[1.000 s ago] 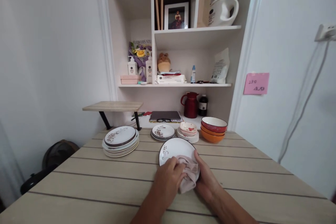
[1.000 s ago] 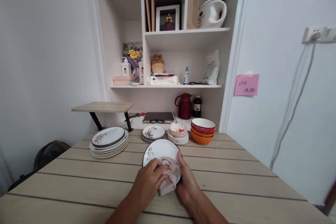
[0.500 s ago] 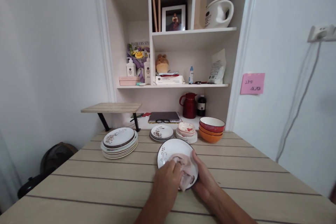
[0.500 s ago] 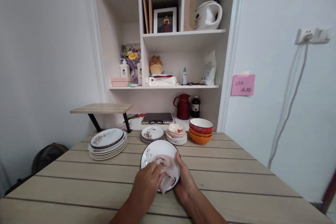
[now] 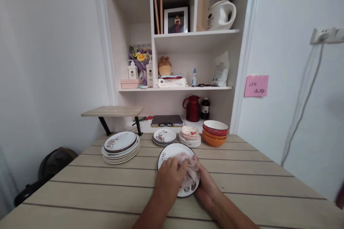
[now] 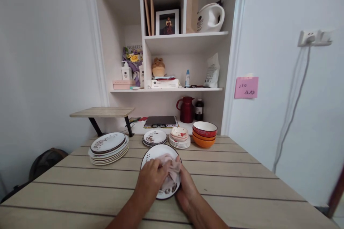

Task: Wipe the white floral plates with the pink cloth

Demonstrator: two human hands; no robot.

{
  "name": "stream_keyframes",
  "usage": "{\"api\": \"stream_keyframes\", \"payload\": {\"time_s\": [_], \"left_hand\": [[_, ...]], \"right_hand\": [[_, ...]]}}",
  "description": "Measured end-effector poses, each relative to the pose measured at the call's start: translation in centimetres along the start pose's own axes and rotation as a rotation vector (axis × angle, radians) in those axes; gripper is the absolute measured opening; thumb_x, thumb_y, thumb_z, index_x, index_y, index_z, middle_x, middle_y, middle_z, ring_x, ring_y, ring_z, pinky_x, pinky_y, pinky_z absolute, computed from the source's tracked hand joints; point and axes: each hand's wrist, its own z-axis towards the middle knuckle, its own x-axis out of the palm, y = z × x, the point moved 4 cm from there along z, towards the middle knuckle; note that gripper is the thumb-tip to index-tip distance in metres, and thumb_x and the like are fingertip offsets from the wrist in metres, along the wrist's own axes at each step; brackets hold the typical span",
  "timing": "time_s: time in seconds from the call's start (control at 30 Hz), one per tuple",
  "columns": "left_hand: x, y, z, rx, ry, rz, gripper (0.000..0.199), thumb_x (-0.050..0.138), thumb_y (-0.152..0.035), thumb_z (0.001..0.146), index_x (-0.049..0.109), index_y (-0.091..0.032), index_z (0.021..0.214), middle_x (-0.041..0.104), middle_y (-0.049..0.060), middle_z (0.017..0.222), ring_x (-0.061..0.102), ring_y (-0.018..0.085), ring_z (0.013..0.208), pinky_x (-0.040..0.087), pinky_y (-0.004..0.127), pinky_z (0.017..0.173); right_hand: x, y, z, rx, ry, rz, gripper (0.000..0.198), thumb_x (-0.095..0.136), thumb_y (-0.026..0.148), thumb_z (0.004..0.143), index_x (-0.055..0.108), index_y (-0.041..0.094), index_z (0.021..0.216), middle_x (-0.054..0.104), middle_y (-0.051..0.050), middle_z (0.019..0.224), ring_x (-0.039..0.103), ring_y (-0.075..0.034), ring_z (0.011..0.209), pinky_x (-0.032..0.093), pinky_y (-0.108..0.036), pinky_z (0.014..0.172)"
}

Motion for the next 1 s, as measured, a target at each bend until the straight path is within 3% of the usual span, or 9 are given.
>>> {"api": "stream_keyframes", "payload": {"time_s": [0.13, 0.23, 0.4, 0.6, 0.77, 1.0], "left_hand": [[0.4, 1.8, 0.2, -0.200, 0.044, 0.095, 0.034, 0.062, -0.024, 0.083, 0.057, -0.024, 0.117, 0.061, 0.003, 0.089, 0.058, 0.020, 0.078, 0.047, 0.033, 0.067], [0.2, 1.9, -0.6, -0.221, 0.072, 0.071, 0.024, 0.062, -0.021, 0.082, 0.061, -0.020, 0.106, 0.062, 0.002, 0.086, 0.060, 0.019, 0.075, 0.048, 0.032, 0.066], [-0.6, 0.2, -1.8, -0.133, 0.108, -0.122, 0.015, 0.065, -0.022, 0.080, 0.061, -0.023, 0.094, 0.063, 0.000, 0.083, 0.062, 0.018, 0.076, 0.050, 0.030, 0.065], [-0.8, -0.8, -1.5, -0.009, 0.159, -0.234, 0.027, 0.063, -0.023, 0.082, 0.057, -0.025, 0.108, 0.063, 0.001, 0.094, 0.062, 0.018, 0.082, 0.053, 0.032, 0.070], [-0.2, -0.6, -1.3, 0.019, 0.137, -0.209, 0.031, 0.061, -0.024, 0.083, 0.057, -0.026, 0.114, 0.061, 0.002, 0.093, 0.060, 0.018, 0.079, 0.051, 0.031, 0.067], [0.0, 2.1, 0.3, -0.218, 0.063, 0.025, 0.033, 0.062, -0.023, 0.083, 0.059, -0.025, 0.116, 0.060, 0.003, 0.090, 0.058, 0.020, 0.081, 0.048, 0.035, 0.072]], "right_hand": [[0.4, 0.1, -0.3, -0.017, -0.011, 0.002, 0.052, 0.060, 0.052, 0.081, 0.063, 0.012, 0.115, 0.074, -0.012, 0.098, 0.068, -0.025, 0.093, 0.047, -0.039, 0.092], [0.3, 0.3, -0.4, -0.004, -0.021, 0.001, 0.056, 0.058, 0.053, 0.081, 0.061, 0.012, 0.118, 0.074, -0.013, 0.100, 0.067, -0.027, 0.097, 0.046, -0.042, 0.094], [-0.2, 0.5, 0.0, 0.038, 0.021, 0.010, 0.059, 0.057, 0.058, 0.079, 0.064, 0.009, 0.112, 0.073, -0.016, 0.099, 0.067, -0.029, 0.096, 0.047, -0.042, 0.090], [-0.8, 0.1, 0.4, 0.065, 0.045, -0.015, 0.055, 0.058, 0.062, 0.077, 0.068, 0.009, 0.090, 0.074, -0.014, 0.083, 0.068, -0.025, 0.075, 0.051, -0.038, 0.078], [-0.7, 0.0, 0.6, 0.030, 0.024, -0.017, 0.049, 0.059, 0.057, 0.079, 0.068, 0.009, 0.090, 0.074, -0.014, 0.084, 0.069, -0.026, 0.080, 0.050, -0.039, 0.081], [0.1, 0.1, 0.2, -0.010, 0.048, 0.037, 0.055, 0.057, 0.054, 0.082, 0.062, 0.010, 0.116, 0.073, -0.013, 0.101, 0.068, -0.026, 0.095, 0.046, -0.040, 0.093]]}}
